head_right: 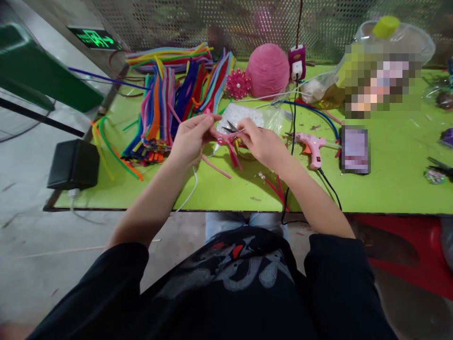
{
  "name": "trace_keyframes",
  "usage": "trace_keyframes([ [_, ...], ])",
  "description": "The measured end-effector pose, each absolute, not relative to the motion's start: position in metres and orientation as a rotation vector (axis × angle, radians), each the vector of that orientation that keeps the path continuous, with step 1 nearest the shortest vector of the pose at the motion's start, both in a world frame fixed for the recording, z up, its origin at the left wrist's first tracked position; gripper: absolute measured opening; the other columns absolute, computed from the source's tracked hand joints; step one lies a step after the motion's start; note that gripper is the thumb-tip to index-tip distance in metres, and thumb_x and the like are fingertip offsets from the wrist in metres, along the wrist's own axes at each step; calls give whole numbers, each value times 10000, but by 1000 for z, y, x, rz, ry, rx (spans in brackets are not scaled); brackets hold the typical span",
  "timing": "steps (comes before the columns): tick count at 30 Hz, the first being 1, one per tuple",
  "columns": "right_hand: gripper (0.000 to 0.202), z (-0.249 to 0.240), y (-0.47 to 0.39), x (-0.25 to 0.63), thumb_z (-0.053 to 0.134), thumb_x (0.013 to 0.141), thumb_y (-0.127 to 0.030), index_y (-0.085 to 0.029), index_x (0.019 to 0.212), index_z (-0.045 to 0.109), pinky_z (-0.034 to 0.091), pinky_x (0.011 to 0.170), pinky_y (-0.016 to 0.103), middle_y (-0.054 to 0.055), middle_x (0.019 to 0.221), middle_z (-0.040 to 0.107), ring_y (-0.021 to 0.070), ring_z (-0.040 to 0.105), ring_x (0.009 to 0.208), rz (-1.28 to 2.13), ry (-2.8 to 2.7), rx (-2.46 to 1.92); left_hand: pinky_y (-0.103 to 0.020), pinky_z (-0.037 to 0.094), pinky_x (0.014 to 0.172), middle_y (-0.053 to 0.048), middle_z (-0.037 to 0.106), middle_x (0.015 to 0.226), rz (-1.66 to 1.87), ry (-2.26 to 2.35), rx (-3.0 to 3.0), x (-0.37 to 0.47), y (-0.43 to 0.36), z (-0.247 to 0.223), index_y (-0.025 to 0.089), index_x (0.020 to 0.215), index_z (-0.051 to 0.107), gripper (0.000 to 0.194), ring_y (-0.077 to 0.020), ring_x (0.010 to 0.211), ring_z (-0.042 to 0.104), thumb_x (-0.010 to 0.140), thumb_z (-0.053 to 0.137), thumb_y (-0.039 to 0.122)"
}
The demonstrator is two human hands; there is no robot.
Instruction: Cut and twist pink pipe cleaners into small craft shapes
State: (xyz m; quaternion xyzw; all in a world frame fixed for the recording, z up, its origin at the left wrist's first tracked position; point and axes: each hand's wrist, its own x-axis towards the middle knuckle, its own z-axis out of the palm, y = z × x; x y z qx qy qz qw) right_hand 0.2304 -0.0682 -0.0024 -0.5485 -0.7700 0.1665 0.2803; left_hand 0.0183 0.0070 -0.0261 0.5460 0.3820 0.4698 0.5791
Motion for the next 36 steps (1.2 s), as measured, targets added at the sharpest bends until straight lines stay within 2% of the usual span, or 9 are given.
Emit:
trace_keyframes([
  [2, 245, 1, -68, 238, 557, 1050, -361, -191, 1142, 707, 490, 756, 300, 60, 923, 776, 179, 680, 748, 485, -2017, -1362, -210, 457, 609, 9, 620, 670, 975, 890, 1456, 19, -2, -20, 176, 911, 814, 289, -90, 594, 549, 921, 760, 459],
  [6, 225, 2, -66, 245, 680, 977, -426, -213, 930, 734, 496, 709, 297, 38, 867, 751, 164, 654, 738, 600, -2015, -1203, -228, 370, 596, -3, 623, 692, 771, 742, 1743, 21, -14, -11, 150, 845, 802, 374, -99, 623, 494, 907, 733, 512],
  [10, 273, -3, -65, 244, 727, 949, -491, -220, 980, 708, 503, 698, 294, 28, 866, 733, 160, 665, 750, 628, -1982, -1179, -242, 346, 604, 2, 576, 662, 708, 658, 1845, 21, -18, -7, 148, 812, 773, 435, -104, 623, 467, 946, 670, 549],
  [14, 364, -3, -65, 244, 731, 948, -556, -219, 1085, 730, 513, 724, 300, 41, 918, 749, 159, 672, 762, 613, -1994, -1108, -247, 327, 593, 19, 504, 614, 654, 589, 1905, 21, -19, -4, 156, 752, 714, 427, -99, 594, 433, 987, 629, 503],
  [17, 369, -1, -66, 242, 697, 968, -591, -230, 1005, 764, 529, 782, 326, 47, 923, 754, 169, 676, 779, 630, -2011, -1117, -247, 347, 602, 11, 523, 619, 652, 581, 1937, 19, -19, -3, 161, 714, 679, 421, -105, 606, 462, 989, 617, 474],
  [22, 396, 1, -70, 240, 694, 952, -619, -233, 933, 778, 523, 756, 334, 36, 848, 737, 171, 648, 734, 661, -1967, -1198, -240, 379, 597, 1, 588, 622, 628, 573, 1939, 17, -19, 0, 161, 763, 723, 421, -110, 603, 512, 968, 636, 518],
  [29, 299, 3, -69, 241, 724, 965, -497, -224, 849, 768, 507, 727, 321, 27, 798, 734, 163, 635, 697, 613, -1972, -1113, -231, 373, 581, -18, 664, 704, 637, 626, 1875, 16, -19, 0, 157, 922, 793, 311, -103, 611, 540, 947, 696, 452],
  [33, 223, 3, -68, 242, 720, 971, -422, -229, 897, 805, 529, 770, 337, 44, 853, 784, 190, 691, 750, 507, -2043, -1122, -232, 372, 589, -17, 660, 727, 670, 642, 1857, 16, -16, -3, 145, 937, 785, 274, -94, 620, 509, 930, 726, 413],
  [36, 186, 3, -69, 243, 689, 997, -355, -239, 979, 833, 544, 807, 339, 51, 941, 816, 204, 737, 829, 480, -2047, -1111, -235, 375, 597, -10, 621, 716, 699, 651, 1831, 17, -16, -4, 151, 900, 752, 320, -100, 641, 502, 954, 705, 463],
])
